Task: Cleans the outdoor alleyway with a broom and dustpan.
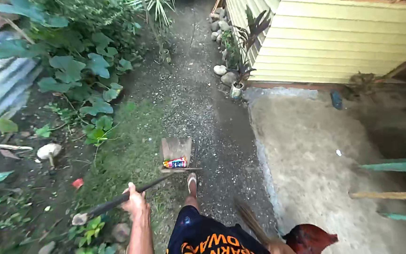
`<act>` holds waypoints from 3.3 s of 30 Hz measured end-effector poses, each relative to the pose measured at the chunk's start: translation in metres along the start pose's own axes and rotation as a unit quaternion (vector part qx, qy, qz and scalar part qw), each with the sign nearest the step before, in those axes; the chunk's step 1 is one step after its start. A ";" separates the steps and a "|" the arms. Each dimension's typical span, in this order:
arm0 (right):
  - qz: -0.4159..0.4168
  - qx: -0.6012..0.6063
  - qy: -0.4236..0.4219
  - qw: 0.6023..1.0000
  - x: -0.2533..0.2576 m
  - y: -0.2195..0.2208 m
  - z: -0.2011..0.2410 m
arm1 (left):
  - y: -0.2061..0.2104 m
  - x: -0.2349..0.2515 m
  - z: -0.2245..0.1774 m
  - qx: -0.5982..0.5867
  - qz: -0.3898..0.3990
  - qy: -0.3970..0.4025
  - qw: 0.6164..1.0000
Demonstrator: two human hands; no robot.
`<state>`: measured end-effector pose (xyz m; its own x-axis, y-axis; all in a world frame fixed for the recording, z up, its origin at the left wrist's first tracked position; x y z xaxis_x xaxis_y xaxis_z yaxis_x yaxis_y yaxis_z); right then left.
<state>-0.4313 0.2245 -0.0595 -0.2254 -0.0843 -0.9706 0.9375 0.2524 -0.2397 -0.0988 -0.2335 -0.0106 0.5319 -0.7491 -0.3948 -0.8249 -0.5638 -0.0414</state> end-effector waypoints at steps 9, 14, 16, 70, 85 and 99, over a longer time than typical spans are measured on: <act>0.015 0.061 -0.081 0.995 -0.016 -0.183 0.232 | 0.287 0.138 -0.034 0.062 0.011 0.012 0.998; -0.306 0.273 -0.007 0.912 -0.102 -0.253 0.385 | 0.442 0.196 -0.069 0.089 0.032 0.021 0.995; -0.261 0.238 0.094 0.931 -0.082 -0.298 0.434 | 0.502 0.215 -0.075 0.095 0.040 0.022 0.994; -0.033 -0.357 -0.042 0.932 0.514 -1.211 1.275 | 1.643 0.593 -0.074 0.484 0.320 0.084 0.810; -0.052 -0.333 -0.010 0.941 0.580 -1.196 1.314 | 1.617 0.560 -0.083 0.553 0.309 0.088 0.769; -0.190 -0.337 -0.092 0.918 0.654 -1.244 1.401 | 1.630 0.574 -0.058 0.602 0.295 0.074 0.738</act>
<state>-1.3733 -1.4949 -0.3653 -0.3953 -0.4359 -0.8085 0.4100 0.7039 -0.5800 -1.1273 -1.6029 -0.2514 -0.0466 -0.8211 -0.5689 -0.4464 0.5266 -0.7235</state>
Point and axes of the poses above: each hand's wrist, its own x-axis towards the middle knuckle, its own y-axis out of the palm, z = x × y, the point moved 4 cm from there along x, towards the middle knuckle, and after that the axes turned 2 degrees about -x, right-handed, at the moved point
